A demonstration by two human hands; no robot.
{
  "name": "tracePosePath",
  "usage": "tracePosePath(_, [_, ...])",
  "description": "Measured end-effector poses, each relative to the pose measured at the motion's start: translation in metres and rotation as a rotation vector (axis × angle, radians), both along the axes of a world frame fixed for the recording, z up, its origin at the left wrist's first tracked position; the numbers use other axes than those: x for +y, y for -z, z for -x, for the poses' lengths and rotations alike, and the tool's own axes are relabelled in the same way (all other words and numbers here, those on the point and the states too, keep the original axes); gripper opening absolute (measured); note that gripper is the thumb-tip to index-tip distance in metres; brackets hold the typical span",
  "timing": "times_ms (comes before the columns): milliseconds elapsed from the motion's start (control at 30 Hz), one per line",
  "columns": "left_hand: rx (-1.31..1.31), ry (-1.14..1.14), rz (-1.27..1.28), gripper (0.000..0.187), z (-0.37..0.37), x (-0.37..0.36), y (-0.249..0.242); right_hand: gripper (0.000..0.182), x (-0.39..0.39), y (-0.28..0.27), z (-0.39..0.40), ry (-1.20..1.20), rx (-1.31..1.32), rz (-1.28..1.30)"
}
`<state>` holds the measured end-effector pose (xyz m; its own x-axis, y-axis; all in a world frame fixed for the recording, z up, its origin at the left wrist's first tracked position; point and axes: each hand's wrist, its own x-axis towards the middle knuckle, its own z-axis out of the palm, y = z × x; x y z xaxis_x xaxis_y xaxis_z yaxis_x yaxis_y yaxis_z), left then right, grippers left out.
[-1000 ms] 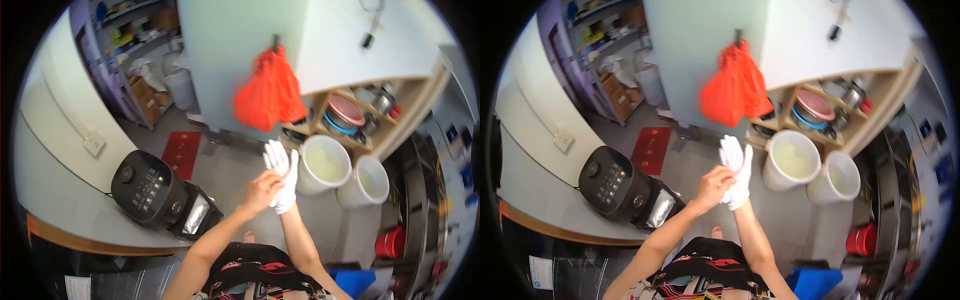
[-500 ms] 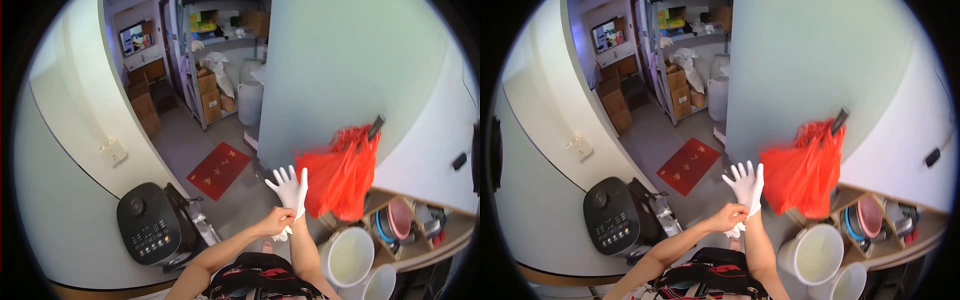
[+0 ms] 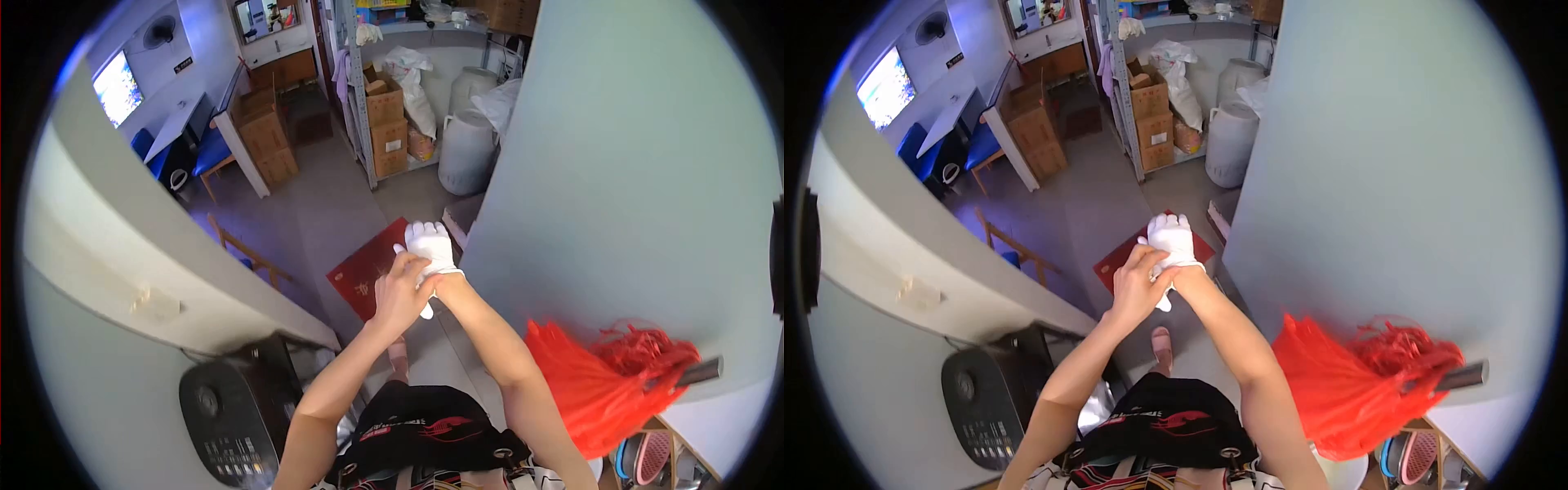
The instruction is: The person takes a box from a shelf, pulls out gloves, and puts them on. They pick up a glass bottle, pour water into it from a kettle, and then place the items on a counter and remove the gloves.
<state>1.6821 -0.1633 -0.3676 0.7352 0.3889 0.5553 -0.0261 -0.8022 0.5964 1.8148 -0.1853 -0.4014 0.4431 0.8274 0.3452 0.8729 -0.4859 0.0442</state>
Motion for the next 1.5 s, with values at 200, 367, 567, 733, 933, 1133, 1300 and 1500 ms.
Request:
tracePosePath(200, [0.107, -0.064, -0.222, 0.015, -0.109, 0.113, 0.022, 0.037, 0.137, 0.052, -0.118, 0.043, -0.217, 0.230])
tracePosePath(367, [0.128, 0.004, 0.022, 0.011, -0.202, 0.208, 0.026, 0.040, 0.211, 0.054, -0.197, 0.051, -0.215, 0.497])
tracePosePath(567, [0.320, -0.058, -0.121, 0.011, -0.311, 0.288, 0.047, 0.041, 0.287, 0.067, -0.295, -0.025, -0.412, 0.633])
tracePosePath(733, [0.186, -0.106, 0.020, 0.010, -0.412, 0.359, 0.047, 0.042, 0.372, 0.081, -0.402, 0.004, -0.460, 0.619])
tracePosePath(933, [0.040, -0.042, 0.286, 0.015, -0.533, 0.425, 0.040, 0.048, 0.449, 0.049, -0.536, -0.138, -0.529, 0.356])
tracePosePath(1133, [0.123, 0.293, -0.055, 0.013, -0.626, 0.446, -0.020, 0.084, 0.476, -0.004, -0.631, 0.483, 0.627, -0.544])
tracePosePath(1300, [0.005, 0.315, -0.695, 0.011, -0.743, 0.509, -0.034, 0.029, 0.507, -0.011, -0.752, 0.550, 0.458, -1.162])
tracePosePath(1500, [-0.274, 0.061, -0.471, 0.025, -0.862, 0.534, -0.077, 0.024, 0.510, -0.123, -0.863, 0.521, -0.098, -1.299])
